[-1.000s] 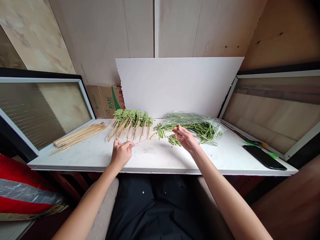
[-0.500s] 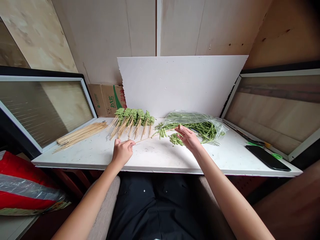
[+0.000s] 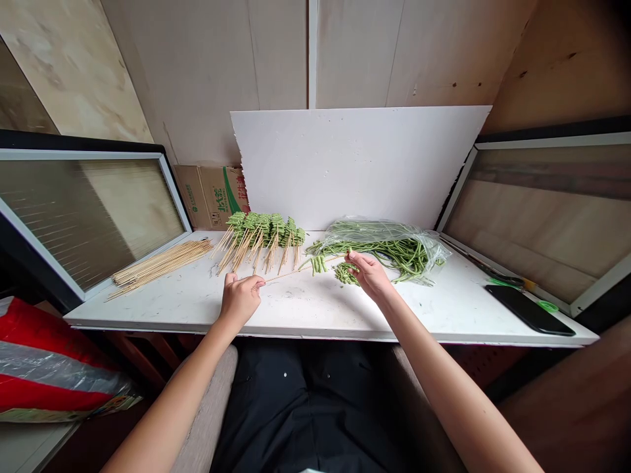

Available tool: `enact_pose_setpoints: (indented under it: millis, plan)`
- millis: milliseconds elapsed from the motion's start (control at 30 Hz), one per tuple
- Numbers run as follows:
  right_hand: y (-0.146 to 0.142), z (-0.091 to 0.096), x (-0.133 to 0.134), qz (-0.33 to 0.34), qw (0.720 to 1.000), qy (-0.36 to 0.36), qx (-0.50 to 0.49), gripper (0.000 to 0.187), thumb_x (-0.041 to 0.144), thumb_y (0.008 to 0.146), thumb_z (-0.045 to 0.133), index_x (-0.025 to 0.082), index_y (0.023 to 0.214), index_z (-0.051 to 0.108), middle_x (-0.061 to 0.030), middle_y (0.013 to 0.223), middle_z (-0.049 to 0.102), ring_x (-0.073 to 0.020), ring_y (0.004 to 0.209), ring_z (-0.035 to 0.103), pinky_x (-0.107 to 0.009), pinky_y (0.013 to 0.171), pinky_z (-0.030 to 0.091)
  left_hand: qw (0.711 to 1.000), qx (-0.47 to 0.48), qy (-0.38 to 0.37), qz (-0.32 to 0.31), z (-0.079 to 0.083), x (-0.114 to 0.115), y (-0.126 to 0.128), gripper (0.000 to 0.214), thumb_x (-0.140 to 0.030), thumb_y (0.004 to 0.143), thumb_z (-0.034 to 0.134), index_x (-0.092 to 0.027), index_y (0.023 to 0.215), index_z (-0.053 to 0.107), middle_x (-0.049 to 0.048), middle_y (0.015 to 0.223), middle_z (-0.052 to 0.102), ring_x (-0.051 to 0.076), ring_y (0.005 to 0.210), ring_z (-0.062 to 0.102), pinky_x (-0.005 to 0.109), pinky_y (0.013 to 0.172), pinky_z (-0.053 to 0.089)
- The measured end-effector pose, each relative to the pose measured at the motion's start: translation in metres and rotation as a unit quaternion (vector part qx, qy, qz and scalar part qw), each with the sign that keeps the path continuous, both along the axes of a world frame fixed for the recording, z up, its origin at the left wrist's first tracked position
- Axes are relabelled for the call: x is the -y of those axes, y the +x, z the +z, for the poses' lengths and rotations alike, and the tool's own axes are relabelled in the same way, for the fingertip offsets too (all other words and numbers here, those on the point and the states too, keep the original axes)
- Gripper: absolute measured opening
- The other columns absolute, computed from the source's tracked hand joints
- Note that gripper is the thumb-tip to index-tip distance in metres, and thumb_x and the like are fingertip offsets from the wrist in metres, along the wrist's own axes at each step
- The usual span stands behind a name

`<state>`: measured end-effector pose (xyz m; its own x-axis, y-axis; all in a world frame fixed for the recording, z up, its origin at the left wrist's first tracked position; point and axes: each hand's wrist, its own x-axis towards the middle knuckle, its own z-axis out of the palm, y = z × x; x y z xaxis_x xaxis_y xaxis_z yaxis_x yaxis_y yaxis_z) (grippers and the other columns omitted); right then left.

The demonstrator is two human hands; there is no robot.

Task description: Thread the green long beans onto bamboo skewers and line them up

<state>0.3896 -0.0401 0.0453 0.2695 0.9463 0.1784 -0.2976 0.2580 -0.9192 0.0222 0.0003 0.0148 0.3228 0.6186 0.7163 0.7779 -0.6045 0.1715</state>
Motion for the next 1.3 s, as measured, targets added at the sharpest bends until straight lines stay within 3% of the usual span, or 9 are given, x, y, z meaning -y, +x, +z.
enact_pose_setpoints:
  millis: [333, 567, 767, 1133, 1300]
  plan:
    - [0.003, 0.014, 0.006, -0.014, 0.999, 0.024, 0.035, 0.040, 0.059, 0.067, 0.096, 0.029, 0.093, 0.086, -0.0064, 0.106, 0.080, -0.0265, 0.112, 0.068, -0.033, 0.078, 0.050, 1.000, 0.017, -0.004, 0.008, 0.007, 0.004, 0.002, 0.026, -0.011, 0.093, 0.055, -0.026, 0.086, 0.076, 0.0007, 0.074, 0.080, 0.022, 0.059, 0.060, 0.045, 0.088, 0.038]
    - [-0.005, 0.003, -0.001, -0.059, 0.998, 0.025, 0.001, 0.040, 0.057, 0.067, 0.097, 0.029, 0.092, 0.084, -0.0052, 0.102, 0.080, -0.0244, 0.104, 0.069, -0.032, 0.072, 0.048, 1.000, 0.030, -0.001, 0.001, 0.003, 0.005, 0.005, 0.027, -0.009, 0.092, 0.055, -0.026, 0.086, 0.076, 0.0002, 0.074, 0.081, 0.022, 0.061, 0.061, 0.045, 0.089, 0.038]
    - [-0.021, -0.005, 0.000, -0.118, 0.992, 0.034, -0.017, 0.038, 0.062, 0.076, 0.089, 0.029, 0.091, 0.079, -0.0066, 0.109, 0.080, -0.0282, 0.108, 0.069, -0.035, 0.070, 0.050, 0.999, 0.044, 0.001, 0.007, 0.006, 0.014, 0.013, 0.027, -0.007, 0.088, 0.055, -0.026, 0.084, 0.075, 0.0000, 0.077, 0.082, 0.024, 0.067, 0.065, 0.044, 0.086, 0.040]
    - [-0.034, -0.005, 0.002, -0.171, 0.983, 0.068, -0.024, 0.038, 0.064, 0.079, 0.085, 0.029, 0.091, 0.077, -0.0058, 0.095, 0.075, -0.0260, 0.095, 0.068, -0.037, 0.069, 0.049, 0.998, 0.054, -0.016, 0.004, 0.003, 0.016, 0.018, 0.029, -0.004, 0.087, 0.055, -0.025, 0.085, 0.075, -0.0006, 0.074, 0.081, 0.023, 0.062, 0.063, 0.044, 0.087, 0.040]
    - [-0.040, -0.006, 0.004, -0.181, 0.980, 0.074, -0.019, 0.036, 0.061, 0.079, 0.086, 0.029, 0.093, 0.078, -0.0055, 0.099, 0.076, -0.0259, 0.097, 0.068, -0.036, 0.067, 0.048, 0.998, 0.059, -0.003, 0.001, 0.006, 0.019, 0.018, 0.030, -0.004, 0.087, 0.054, -0.025, 0.085, 0.074, -0.0010, 0.074, 0.080, 0.023, 0.065, 0.065, 0.043, 0.086, 0.040]
